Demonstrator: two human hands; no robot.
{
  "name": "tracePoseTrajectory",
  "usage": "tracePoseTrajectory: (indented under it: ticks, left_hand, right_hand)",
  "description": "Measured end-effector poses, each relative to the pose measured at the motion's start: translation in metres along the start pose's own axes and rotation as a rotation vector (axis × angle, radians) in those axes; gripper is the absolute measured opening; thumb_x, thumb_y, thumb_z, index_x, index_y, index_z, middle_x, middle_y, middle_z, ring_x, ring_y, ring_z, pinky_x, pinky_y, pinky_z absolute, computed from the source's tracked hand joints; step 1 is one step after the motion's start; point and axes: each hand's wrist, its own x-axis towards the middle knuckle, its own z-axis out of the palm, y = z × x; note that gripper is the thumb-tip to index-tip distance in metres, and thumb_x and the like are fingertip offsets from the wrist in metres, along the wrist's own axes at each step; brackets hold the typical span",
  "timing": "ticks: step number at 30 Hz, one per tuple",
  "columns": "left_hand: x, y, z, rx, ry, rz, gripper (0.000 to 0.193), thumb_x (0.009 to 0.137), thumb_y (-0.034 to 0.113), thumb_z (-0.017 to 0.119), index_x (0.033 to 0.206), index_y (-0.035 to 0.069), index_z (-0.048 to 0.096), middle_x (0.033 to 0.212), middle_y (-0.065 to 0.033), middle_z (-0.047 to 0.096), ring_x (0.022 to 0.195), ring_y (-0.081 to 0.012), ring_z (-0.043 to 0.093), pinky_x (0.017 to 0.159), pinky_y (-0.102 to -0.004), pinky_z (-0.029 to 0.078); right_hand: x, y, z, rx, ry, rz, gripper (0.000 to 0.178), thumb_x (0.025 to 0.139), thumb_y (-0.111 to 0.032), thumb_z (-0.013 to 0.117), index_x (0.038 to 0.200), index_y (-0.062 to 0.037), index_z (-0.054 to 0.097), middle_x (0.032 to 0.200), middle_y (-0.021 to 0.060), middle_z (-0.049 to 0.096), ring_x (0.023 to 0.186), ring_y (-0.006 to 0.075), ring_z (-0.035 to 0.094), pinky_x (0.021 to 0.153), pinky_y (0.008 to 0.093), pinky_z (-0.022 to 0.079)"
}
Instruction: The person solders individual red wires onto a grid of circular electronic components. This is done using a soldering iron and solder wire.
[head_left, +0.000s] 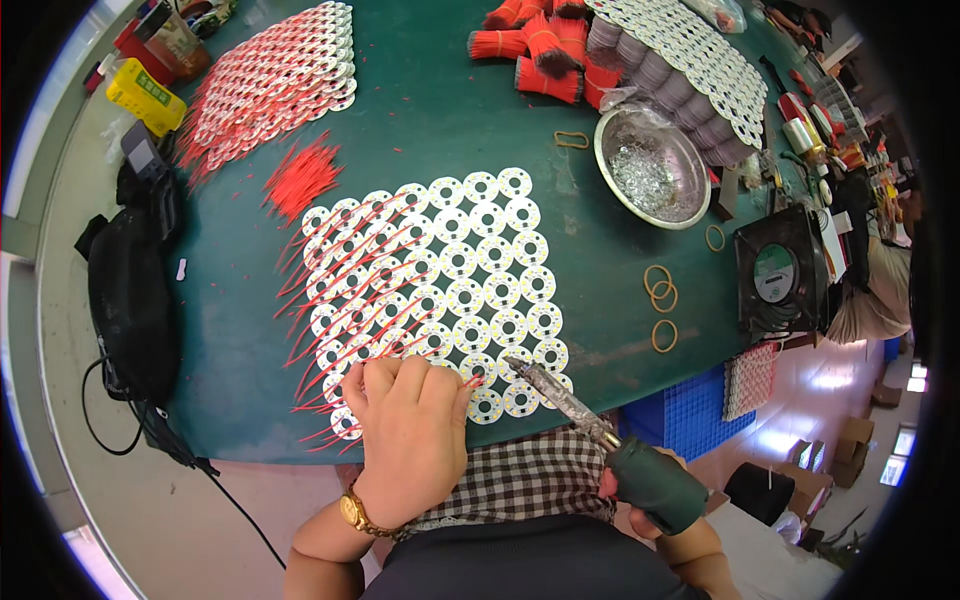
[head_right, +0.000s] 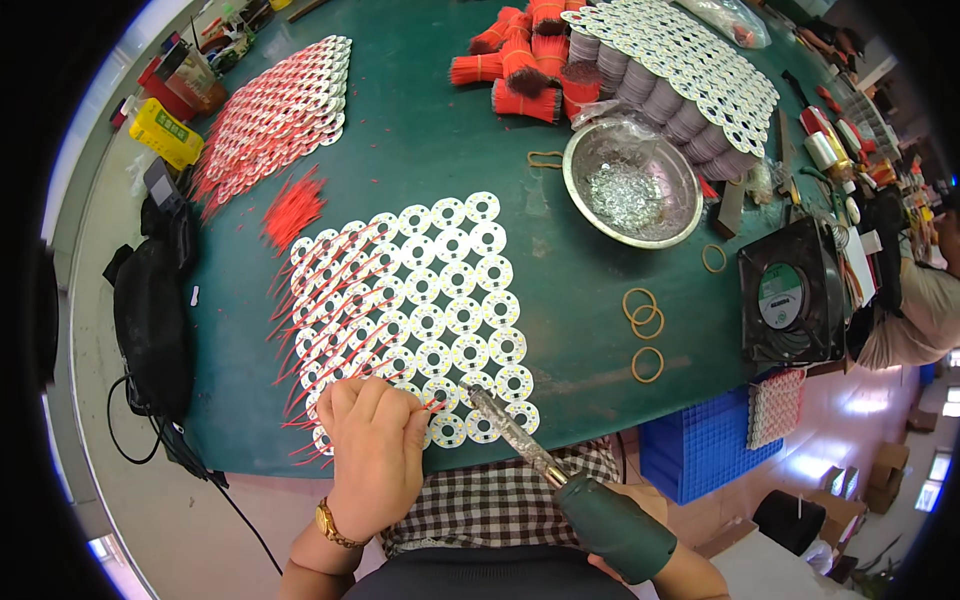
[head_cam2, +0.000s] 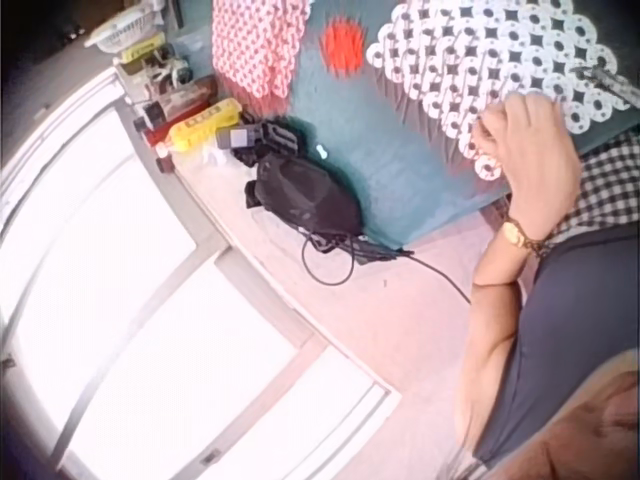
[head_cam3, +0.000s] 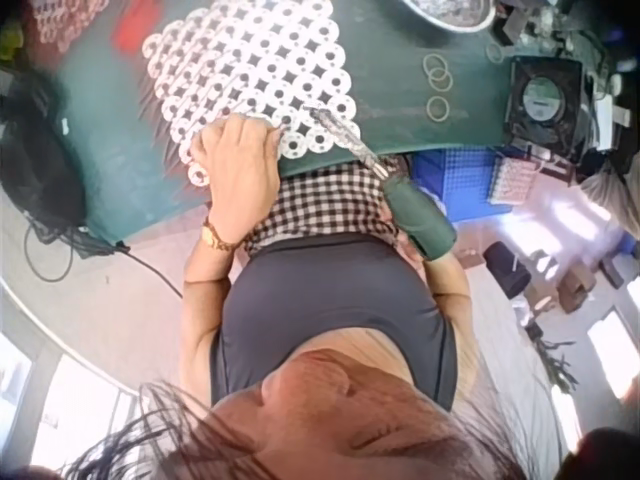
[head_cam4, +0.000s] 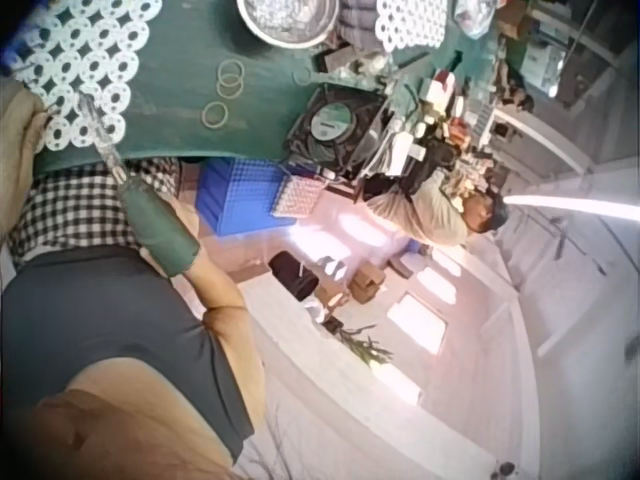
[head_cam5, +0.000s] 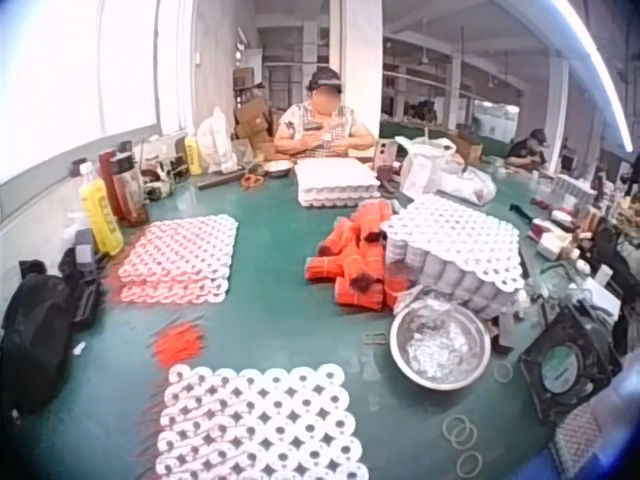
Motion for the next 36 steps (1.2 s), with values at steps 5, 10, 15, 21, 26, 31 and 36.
tracePoseTrajectory:
  ticks: [5,10,15,21,26,31,36]
  left_hand:
    - [-0.001,0.0,0.0,-0.013,-0.03,-0.031,0.01,0.084,0.014,0.066,0.086,0.008,0.058,0.085,-0.0054,0.051,0.089,-0.027,0.045,0.091,-0.0509,0.027]
    - [0.001,-0.001,0.0,-0.011,-0.011,0.002,0.008,0.082,0.007,0.064,0.086,0.008,0.058,0.084,-0.0076,0.052,0.087,-0.0294,0.046,0.087,-0.0449,0.029]
    - [0.001,-0.002,0.0,-0.015,-0.012,0.007,0.008,0.081,0.007,0.064,0.086,0.008,0.058,0.084,-0.0073,0.051,0.087,-0.0293,0.046,0.087,-0.0449,0.029]
    - [0.0,-0.001,0.003,0.012,0.002,0.011,0.008,0.081,0.007,0.063,0.085,0.008,0.058,0.085,-0.0076,0.051,0.088,-0.0298,0.045,0.087,-0.0465,0.029]
    - [-0.001,-0.001,0.003,0.012,-0.002,0.008,0.008,0.08,0.007,0.064,0.085,0.007,0.057,0.085,-0.0078,0.051,0.088,-0.0301,0.045,0.087,-0.0468,0.029]
    - [0.001,-0.001,0.003,0.025,-0.003,0.012,0.008,0.081,0.008,0.064,0.085,0.007,0.057,0.085,-0.0078,0.051,0.087,-0.0297,0.045,0.086,-0.0465,0.029]
    - [0.001,0.0,0.002,0.04,-0.003,0.009,0.008,0.081,0.008,0.063,0.085,0.007,0.057,0.084,-0.0078,0.05,0.087,-0.0294,0.045,0.086,-0.0463,0.029]
  right_hand:
    - [-0.007,0.006,0.01,0.051,0.079,-0.088,0.064,0.067,-0.03,0.071,0.126,-0.0084,0.059,0.112,0.0062,0.065,0.095,0.0265,0.064,0.078,0.035,0.049]
    - [0.003,0.004,0.007,0.06,0.076,-0.178,0.063,0.066,-0.03,0.072,0.123,-0.0077,0.06,0.108,0.0065,0.067,0.091,0.0271,0.065,0.075,0.0346,0.05]
    - [-0.004,0.01,0.013,0.013,0.083,-0.116,0.062,0.063,-0.031,0.073,0.12,-0.0084,0.062,0.104,0.0076,0.067,0.086,0.0282,0.066,0.07,0.0361,0.052]
    - [-0.004,0.01,0.011,0.036,0.052,-0.076,0.063,0.063,-0.039,0.073,0.118,-0.0092,0.063,0.101,0.0082,0.066,0.081,0.0295,0.066,0.067,0.0382,0.052]
    - [-0.002,0.012,0.012,-0.115,0.092,-0.181,0.058,0.064,-0.041,0.072,0.113,-0.0092,0.065,0.098,0.0087,0.065,0.081,0.0298,0.066,0.066,0.0377,0.052]
    - [-0.002,0.012,0.011,-0.071,0.072,-0.139,0.056,0.064,-0.041,0.073,0.109,-0.0083,0.066,0.095,0.0082,0.064,0.076,0.0292,0.065,0.064,0.0372,0.052]
    - [-0.004,0.01,0.013,-0.089,0.064,-0.098,0.058,0.061,-0.042,0.075,0.107,-0.0072,0.066,0.093,0.0077,0.063,0.073,0.0283,0.064,0.062,0.0368,0.051]
